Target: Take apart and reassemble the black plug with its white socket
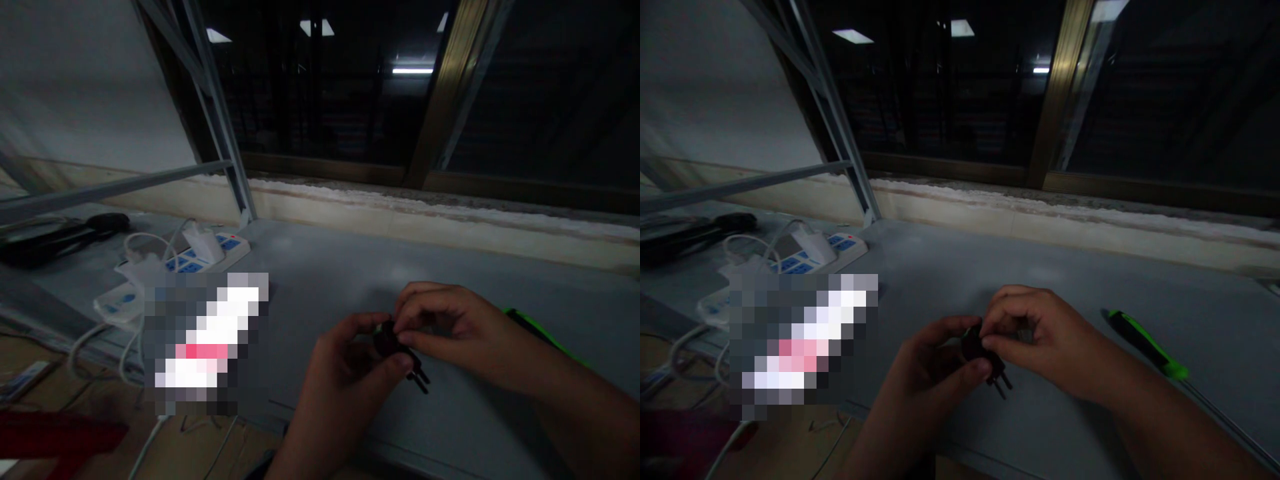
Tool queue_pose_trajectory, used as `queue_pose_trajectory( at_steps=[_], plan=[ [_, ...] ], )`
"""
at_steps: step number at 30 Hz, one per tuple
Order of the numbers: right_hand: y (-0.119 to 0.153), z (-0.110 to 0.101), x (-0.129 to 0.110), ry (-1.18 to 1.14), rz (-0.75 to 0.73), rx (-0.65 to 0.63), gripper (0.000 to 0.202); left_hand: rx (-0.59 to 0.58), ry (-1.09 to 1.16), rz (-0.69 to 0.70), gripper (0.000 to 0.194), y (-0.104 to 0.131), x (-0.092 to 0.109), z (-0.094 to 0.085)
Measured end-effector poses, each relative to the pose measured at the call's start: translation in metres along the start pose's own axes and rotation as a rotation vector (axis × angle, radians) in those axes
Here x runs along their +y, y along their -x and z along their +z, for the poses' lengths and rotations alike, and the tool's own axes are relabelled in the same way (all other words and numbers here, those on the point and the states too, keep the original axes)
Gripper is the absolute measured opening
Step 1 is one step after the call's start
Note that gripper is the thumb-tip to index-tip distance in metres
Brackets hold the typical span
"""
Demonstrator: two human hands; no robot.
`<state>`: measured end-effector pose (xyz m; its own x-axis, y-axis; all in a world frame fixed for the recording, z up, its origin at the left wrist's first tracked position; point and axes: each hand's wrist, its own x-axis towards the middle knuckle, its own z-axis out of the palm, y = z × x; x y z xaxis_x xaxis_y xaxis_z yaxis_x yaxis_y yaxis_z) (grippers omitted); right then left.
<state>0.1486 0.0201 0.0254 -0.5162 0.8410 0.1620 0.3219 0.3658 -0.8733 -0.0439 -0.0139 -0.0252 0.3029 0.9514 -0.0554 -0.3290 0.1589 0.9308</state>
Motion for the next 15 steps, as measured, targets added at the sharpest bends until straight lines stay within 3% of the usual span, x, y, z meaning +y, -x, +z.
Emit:
queue_pose_trajectory(
  at_steps=[7, 15],
  plan=[
    [0.0019, 0.0013, 0.0056, -0.309, 0.152, -0.056, 0.019, -0.06, 0.073, 0.03, 0.043, 0.0002, -0.0002, -0.0004],
    [0.0009, 0.0003, 0.0031, -0.325, 0.106, -0.032, 0.013, -0.052, 0.091, 0.011, 0.045, 0.0014, 0.0056, 0.0001]
  ],
)
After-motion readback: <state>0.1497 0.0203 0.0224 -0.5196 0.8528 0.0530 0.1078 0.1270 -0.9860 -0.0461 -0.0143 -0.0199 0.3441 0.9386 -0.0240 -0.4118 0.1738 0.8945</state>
